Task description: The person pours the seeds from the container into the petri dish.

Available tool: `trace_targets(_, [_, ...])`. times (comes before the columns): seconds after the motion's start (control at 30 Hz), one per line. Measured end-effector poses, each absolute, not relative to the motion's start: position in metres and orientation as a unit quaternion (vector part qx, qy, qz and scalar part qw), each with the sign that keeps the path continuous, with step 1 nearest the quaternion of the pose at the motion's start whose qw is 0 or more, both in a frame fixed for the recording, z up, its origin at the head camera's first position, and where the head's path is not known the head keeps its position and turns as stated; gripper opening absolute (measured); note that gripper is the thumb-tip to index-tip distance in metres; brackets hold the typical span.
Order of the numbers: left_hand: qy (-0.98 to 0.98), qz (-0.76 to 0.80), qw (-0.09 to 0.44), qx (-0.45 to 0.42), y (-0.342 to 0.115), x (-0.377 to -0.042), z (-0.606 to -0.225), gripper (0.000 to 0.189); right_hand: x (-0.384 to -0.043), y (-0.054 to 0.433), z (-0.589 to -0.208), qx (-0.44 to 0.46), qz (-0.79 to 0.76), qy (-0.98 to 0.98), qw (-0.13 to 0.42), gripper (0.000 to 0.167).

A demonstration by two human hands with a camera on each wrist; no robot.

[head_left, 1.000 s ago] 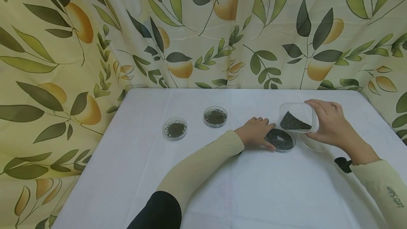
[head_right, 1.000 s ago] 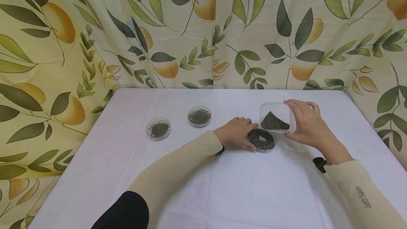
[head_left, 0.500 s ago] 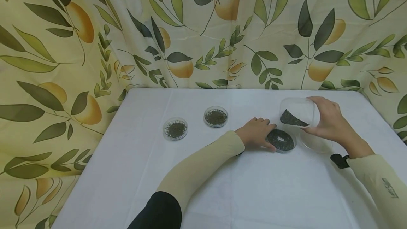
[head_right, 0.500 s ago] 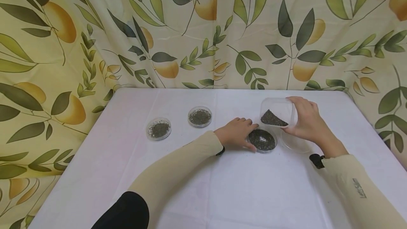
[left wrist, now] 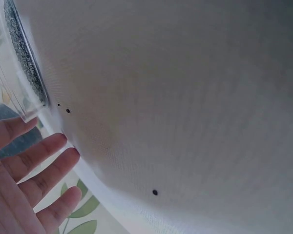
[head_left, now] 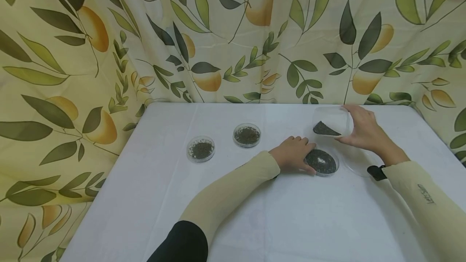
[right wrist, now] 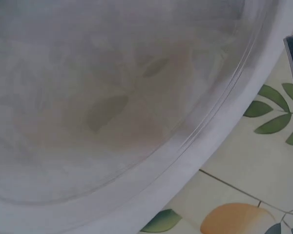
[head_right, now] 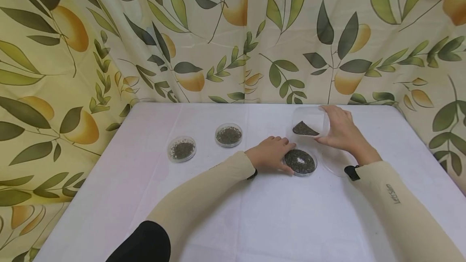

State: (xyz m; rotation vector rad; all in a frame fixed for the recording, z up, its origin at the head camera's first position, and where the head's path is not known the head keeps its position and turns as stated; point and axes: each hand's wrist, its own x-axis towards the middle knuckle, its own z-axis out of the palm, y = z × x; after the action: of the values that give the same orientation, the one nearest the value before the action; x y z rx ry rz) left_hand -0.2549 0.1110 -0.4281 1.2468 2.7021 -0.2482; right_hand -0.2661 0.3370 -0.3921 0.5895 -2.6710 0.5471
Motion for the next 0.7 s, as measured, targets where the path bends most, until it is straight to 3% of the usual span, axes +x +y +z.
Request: trace_targets(0.7, [0.898, -0.09, 0.069, 0.425, 0.113, -0.26, -0.436, 0.092, -0.314, 0.308, -0.393, 0.212, 0.176, -0.954, 0.115, 0.087])
